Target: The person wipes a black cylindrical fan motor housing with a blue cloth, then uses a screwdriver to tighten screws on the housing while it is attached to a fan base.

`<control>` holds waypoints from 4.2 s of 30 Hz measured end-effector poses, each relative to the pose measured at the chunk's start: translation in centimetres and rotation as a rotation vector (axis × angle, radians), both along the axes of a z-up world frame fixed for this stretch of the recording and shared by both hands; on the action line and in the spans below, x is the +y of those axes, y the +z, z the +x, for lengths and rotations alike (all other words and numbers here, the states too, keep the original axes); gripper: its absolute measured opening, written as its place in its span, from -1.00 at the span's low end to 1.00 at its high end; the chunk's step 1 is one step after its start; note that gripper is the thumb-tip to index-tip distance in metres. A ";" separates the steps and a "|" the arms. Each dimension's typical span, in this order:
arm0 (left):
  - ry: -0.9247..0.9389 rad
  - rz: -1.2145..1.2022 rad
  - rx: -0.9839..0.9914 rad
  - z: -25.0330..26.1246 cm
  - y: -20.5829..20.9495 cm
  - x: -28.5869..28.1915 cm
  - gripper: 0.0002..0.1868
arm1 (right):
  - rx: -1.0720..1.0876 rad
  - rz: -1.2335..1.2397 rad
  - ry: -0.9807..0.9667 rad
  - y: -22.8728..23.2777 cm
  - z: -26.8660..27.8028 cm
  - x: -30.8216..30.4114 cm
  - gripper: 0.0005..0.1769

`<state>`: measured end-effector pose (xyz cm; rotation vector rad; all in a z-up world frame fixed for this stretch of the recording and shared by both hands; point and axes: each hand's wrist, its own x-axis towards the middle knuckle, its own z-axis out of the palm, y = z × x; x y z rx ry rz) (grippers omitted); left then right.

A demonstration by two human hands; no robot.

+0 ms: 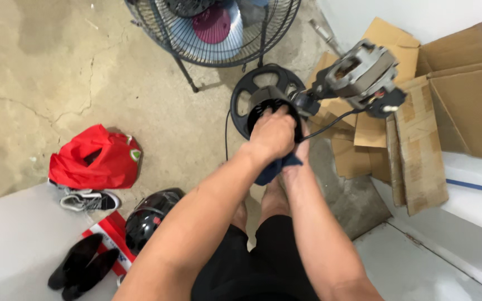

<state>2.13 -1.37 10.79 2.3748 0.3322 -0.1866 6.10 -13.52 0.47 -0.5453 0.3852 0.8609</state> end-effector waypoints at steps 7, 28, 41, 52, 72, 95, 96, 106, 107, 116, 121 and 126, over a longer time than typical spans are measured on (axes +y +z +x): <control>-0.096 -0.120 0.320 2.5 -5.6 1.3 -0.74 | 0.059 -0.115 -0.056 1.3 -1.6 0.3 -0.57; 0.341 -0.214 0.044 -10.4 12.2 5.2 -0.65 | 0.099 -0.115 0.059 4.3 -2.4 1.7 -0.27; -0.270 0.201 0.242 -0.9 -1.8 -0.4 -0.67 | 0.140 -0.145 0.039 1.1 -1.1 0.0 -0.47; -0.286 0.150 0.250 -0.2 -4.6 0.1 -0.68 | 0.029 -0.249 -0.027 1.2 -1.2 0.3 -0.60; 0.136 -0.329 0.026 -11.9 5.1 3.9 -0.81 | 0.157 -0.213 0.048 1.9 -0.5 -0.3 -0.55; 0.605 -1.435 -0.096 -5.9 14.1 -2.7 -0.64 | -1.721 -1.068 0.220 27.1 -7.9 -5.4 -0.08; 0.440 -1.346 -0.075 -5.5 15.4 -2.8 -0.62 | -1.611 -1.037 0.141 27.4 -7.4 -5.6 -0.21; 0.452 -1.139 -0.044 -6.5 13.1 -2.2 -0.63 | -1.178 -0.999 -0.149 27.9 1.4 -14.1 -0.44; 0.472 -1.159 -0.014 -6.5 12.7 -3.0 -0.64 | -1.210 -0.974 -0.126 27.6 2.9 -14.4 -0.42; 0.480 -1.066 0.038 -2.1 11.1 -8.7 -0.64 | -1.399 -1.084 0.317 23.3 8.5 -15.7 -0.48; 0.493 -0.864 0.087 -2.5 16.2 -10.1 -0.49 | -1.169 -0.773 0.389 25.5 5.7 -19.5 -0.46; 0.593 -0.839 0.309 -5.8 19.5 -11.5 -0.22 | -0.940 -0.319 0.610 26.5 1.5 -16.5 -0.23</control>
